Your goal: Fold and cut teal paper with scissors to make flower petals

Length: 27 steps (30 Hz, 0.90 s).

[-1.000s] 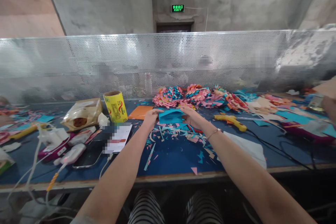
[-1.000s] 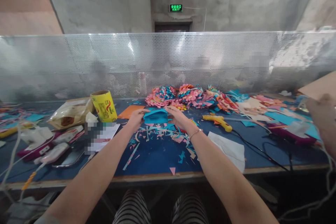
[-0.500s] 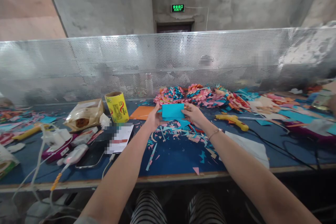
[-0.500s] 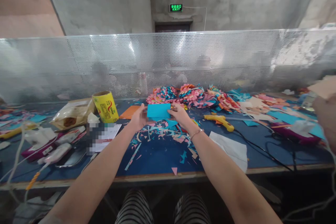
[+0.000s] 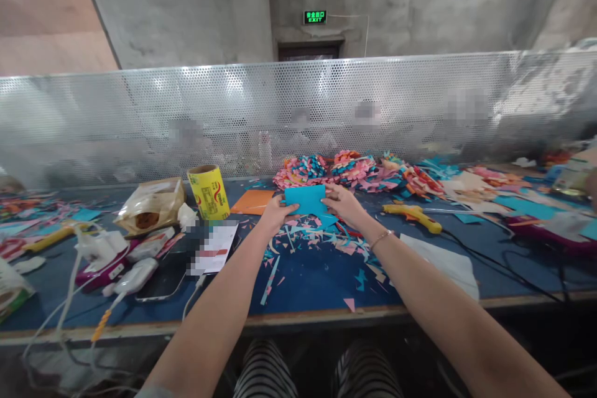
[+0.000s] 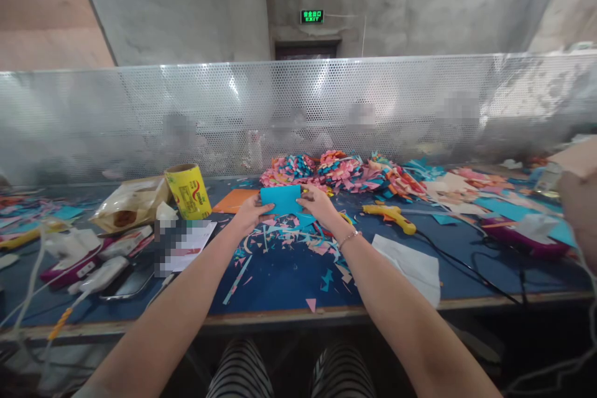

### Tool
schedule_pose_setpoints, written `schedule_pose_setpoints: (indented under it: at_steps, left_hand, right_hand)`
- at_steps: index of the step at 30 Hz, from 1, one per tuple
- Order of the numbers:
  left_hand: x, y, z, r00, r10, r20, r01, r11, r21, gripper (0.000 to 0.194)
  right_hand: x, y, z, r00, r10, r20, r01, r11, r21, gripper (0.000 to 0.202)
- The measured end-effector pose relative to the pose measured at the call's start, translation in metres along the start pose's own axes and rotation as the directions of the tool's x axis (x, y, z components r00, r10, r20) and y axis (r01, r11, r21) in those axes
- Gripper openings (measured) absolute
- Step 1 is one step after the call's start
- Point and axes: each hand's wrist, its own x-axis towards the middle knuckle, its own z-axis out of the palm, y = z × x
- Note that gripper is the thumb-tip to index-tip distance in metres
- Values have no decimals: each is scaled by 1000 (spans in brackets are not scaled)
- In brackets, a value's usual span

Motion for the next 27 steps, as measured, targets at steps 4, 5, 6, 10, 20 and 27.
schedule_pose_setpoints:
  at_steps: [4, 5, 6, 10, 20, 27]
  left_hand:
    - [3, -5, -3, 999, 25, 47, -27, 999, 45, 45]
    - [4, -6, -4, 998, 28, 61, -31, 997, 65, 46]
    - [5, -7, -5, 997, 31, 71, -37, 996, 85, 46]
    - [9, -9, -7, 994, 88, 69, -96, 988, 122, 41]
    - [13, -11, -7, 988, 153, -15, -150, 980, 134, 41]
    - [9, -7, -8, 969, 247, 14, -235, 904, 356, 33]
  right_hand:
    - [-1, -1, 1, 999, -22, -30, 21, 1000, -22, 53]
    - [-1, -2, 2, 999, -27, -42, 26, 999, -26, 53]
    - [-1, -2, 2, 998, -32, -50, 31, 999, -30, 53]
    - [-1, -3, 3, 997, -41, -69, 38, 998, -46, 51]
    - [2, 5, 1, 996, 76, 34, -76, 997, -6, 32]
    - [1, 0, 2, 998, 65, 10, -65, 998, 3, 36]
